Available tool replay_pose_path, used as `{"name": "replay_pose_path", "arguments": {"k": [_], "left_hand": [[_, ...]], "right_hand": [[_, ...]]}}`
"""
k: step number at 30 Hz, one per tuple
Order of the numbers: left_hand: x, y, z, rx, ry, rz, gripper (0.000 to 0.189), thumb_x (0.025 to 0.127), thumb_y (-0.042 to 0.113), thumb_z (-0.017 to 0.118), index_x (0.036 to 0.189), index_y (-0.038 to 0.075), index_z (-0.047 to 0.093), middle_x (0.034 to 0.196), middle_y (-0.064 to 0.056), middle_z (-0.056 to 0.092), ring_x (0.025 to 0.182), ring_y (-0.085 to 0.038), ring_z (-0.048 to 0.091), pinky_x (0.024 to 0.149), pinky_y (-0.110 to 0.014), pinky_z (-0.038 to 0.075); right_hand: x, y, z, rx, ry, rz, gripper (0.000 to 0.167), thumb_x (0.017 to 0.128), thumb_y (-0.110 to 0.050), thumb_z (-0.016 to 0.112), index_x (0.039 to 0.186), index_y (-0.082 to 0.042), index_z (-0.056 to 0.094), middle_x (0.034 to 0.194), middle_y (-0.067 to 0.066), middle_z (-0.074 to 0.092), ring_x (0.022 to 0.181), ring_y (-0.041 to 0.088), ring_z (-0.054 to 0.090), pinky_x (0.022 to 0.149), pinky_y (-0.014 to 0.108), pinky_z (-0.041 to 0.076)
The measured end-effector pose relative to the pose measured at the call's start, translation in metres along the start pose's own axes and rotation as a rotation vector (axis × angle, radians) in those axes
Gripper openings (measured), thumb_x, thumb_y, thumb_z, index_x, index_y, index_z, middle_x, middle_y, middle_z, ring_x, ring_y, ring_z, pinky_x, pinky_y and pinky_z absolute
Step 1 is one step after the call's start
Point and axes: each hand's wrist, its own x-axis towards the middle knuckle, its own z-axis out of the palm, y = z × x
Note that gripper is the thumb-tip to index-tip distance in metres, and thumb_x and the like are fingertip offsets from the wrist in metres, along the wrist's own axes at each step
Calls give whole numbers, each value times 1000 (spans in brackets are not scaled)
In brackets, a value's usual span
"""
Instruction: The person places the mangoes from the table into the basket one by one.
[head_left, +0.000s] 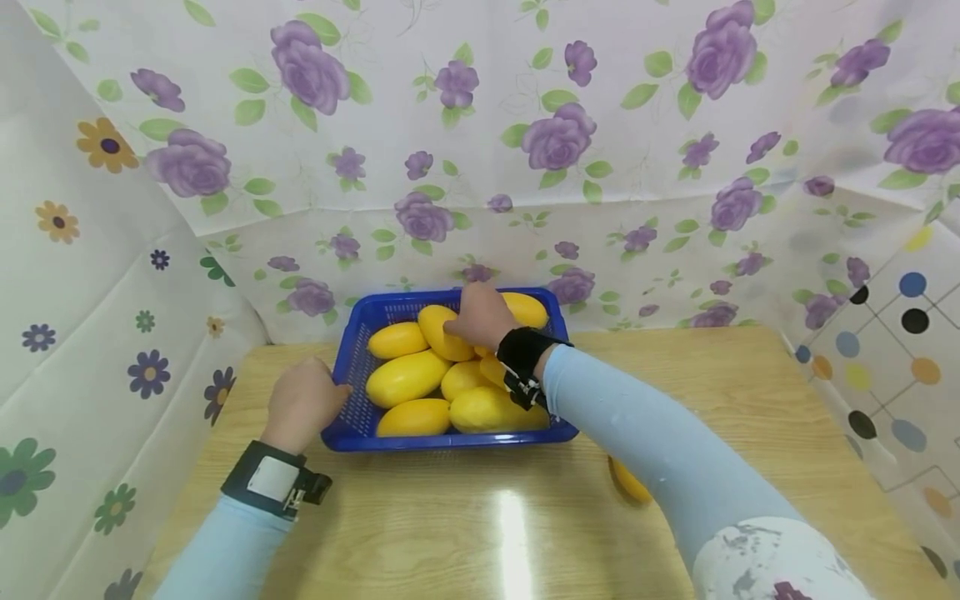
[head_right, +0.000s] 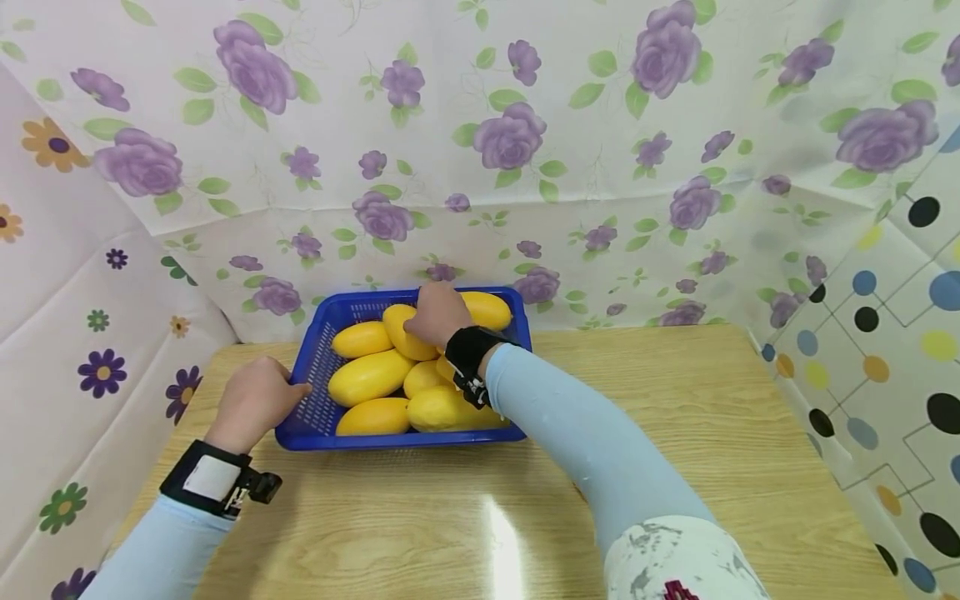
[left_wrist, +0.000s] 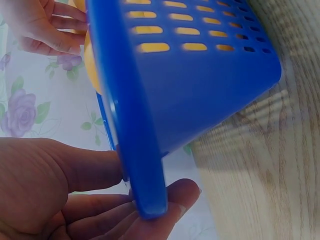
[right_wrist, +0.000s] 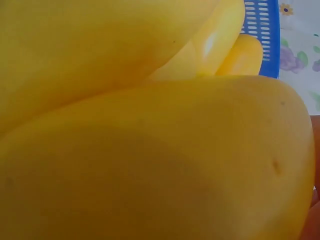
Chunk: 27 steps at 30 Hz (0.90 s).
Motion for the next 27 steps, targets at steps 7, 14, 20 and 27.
{"name": "replay_pose_path", "arguments": {"k": [7, 14, 20, 27], "left_hand": [[-1, 2, -1, -16, -15, -12, 35, 84, 24, 64, 56, 7, 51, 50, -2, 46, 44, -17, 50, 35, -22, 32], [-1, 2, -2, -20, -32, -31, 34, 85, 24, 63, 58, 5, 53, 51, -3, 47, 45, -17, 51, 36, -22, 32], [-2, 3, -3, -22, -37, -35, 36, 85, 25, 63, 57, 6, 51, 50, -2, 45, 45, -17, 49, 37, -22, 31], [0, 1, -1, -13, -37, -29, 36, 84, 26, 64, 57, 7, 51, 50, -2, 46, 45, -17, 49, 38, -22, 31]], "right_hand": [[0, 6, -2, 22, 4, -6, 44, 83, -23, 64, 52, -13, 34, 48, -3, 23, 37, 14, 31, 40, 23, 25], [2, 12, -6, 34, 34, -32, 46, 82, -24, 64, 53, -14, 30, 50, -3, 20, 37, 14, 27, 41, 24, 23], [-4, 17, -16, 64, 59, -49, 48, 82, -28, 65, 58, -15, 26, 55, -2, 17, 41, 14, 21, 45, 25, 20], [-28, 27, -42, 123, 101, -33, 28, 82, -31, 65, 98, -8, 66, 88, 7, 63, 67, 18, 54, 64, 28, 43]]}}
